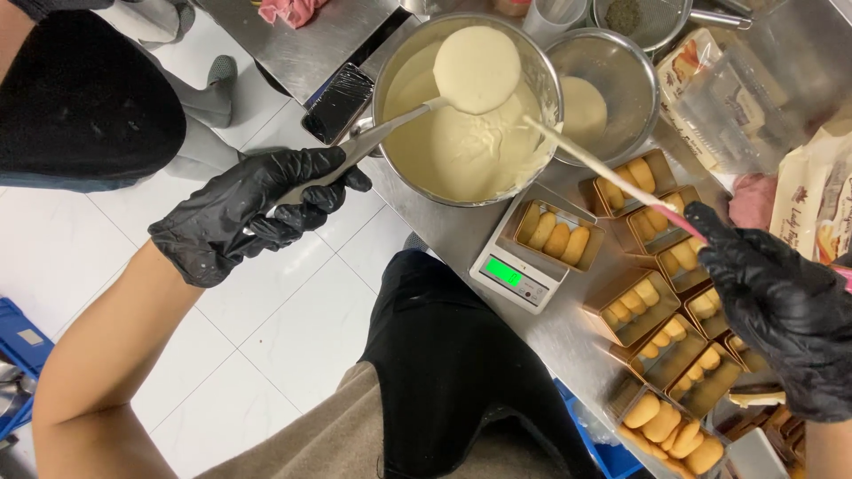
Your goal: Preparing tiramisu by pouring cream batter into containers containing biscuits and weighing the product.
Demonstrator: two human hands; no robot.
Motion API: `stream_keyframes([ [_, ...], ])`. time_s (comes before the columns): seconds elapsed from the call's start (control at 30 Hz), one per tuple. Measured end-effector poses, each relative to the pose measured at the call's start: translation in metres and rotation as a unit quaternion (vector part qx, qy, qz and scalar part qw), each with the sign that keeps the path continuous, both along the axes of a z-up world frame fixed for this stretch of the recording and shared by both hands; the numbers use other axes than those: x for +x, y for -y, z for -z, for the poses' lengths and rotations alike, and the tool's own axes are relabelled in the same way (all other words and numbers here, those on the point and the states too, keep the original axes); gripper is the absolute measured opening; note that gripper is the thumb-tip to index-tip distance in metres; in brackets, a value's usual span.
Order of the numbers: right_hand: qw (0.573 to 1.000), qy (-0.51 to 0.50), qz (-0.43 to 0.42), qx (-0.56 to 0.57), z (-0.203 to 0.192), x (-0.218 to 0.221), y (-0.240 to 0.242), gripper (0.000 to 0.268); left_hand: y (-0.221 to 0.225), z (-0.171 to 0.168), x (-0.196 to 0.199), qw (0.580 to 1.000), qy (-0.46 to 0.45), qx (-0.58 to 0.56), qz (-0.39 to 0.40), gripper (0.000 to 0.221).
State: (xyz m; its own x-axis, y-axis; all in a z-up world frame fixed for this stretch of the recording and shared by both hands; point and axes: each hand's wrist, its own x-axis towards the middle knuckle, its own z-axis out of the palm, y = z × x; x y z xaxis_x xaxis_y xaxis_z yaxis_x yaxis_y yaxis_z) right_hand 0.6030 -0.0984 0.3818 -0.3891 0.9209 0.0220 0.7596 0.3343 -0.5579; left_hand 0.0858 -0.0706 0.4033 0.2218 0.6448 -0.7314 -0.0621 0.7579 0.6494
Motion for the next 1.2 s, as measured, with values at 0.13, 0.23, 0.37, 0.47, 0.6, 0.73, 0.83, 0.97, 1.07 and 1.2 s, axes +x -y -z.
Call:
stream_keyframes([
  [0.13, 1.0, 0.002, -0.007, 0.015, 0.04, -0.002, -0.036, 0.033, 0.004, 0.001, -0.005, 1.0, 0.027, -0.001, 0.0, 0.042],
  [0.23, 0.999, 0.009, -0.021, 0.034, 0.064, -0.01, -0.063, 0.03, 0.008, 0.001, -0.004, 0.999, 0.033, 0.015, 0.007, 0.043],
  [0.37, 0.999, -0.036, 0.002, -0.02, 0.07, -0.043, -0.067, 0.032, 0.011, -0.005, 0.007, 0.999, 0.035, -0.016, -0.008, 0.042],
  [0.47, 0.997, -0.045, 0.019, -0.054, 0.065, -0.065, -0.061, 0.031, 0.011, 0.001, 0.012, 0.999, 0.042, -0.031, -0.014, 0.043],
  [0.6, 0.999, -0.027, -0.02, -0.034, 0.058, -0.079, -0.048, 0.027, 0.009, 0.013, 0.014, 0.994, 0.107, -0.008, -0.004, 0.041],
  [0.73, 0.993, 0.109, -0.035, 0.003, 0.044, -0.087, -0.018, 0.04, 0.005, 0.014, 0.015, 0.99, 0.141, 0.007, 0.005, 0.041],
  [0.83, 0.94, 0.295, -0.105, 0.132, 0.049, -0.076, -0.007, 0.061, 0.003, 0.013, 0.018, 0.997, 0.083, 0.004, 0.01, 0.043],
  [0.97, 0.93, 0.359, -0.068, 0.042, 0.026, -0.05, 0.01, 0.062, 0.003, 0.005, 0.018, 0.997, 0.079, 0.009, 0.009, 0.043],
  [1.07, 0.927, 0.358, -0.093, 0.06, 0.013, -0.016, 0.019, 0.068, 0.003, -0.001, 0.021, 0.999, 0.049, 0.002, 0.004, 0.043],
  [1.2, 0.995, 0.067, -0.049, -0.046, 0.028, 0.051, 0.026, 0.065, 0.002, 0.0, 0.017, 0.998, 0.066, -0.016, 0.002, 0.043],
])
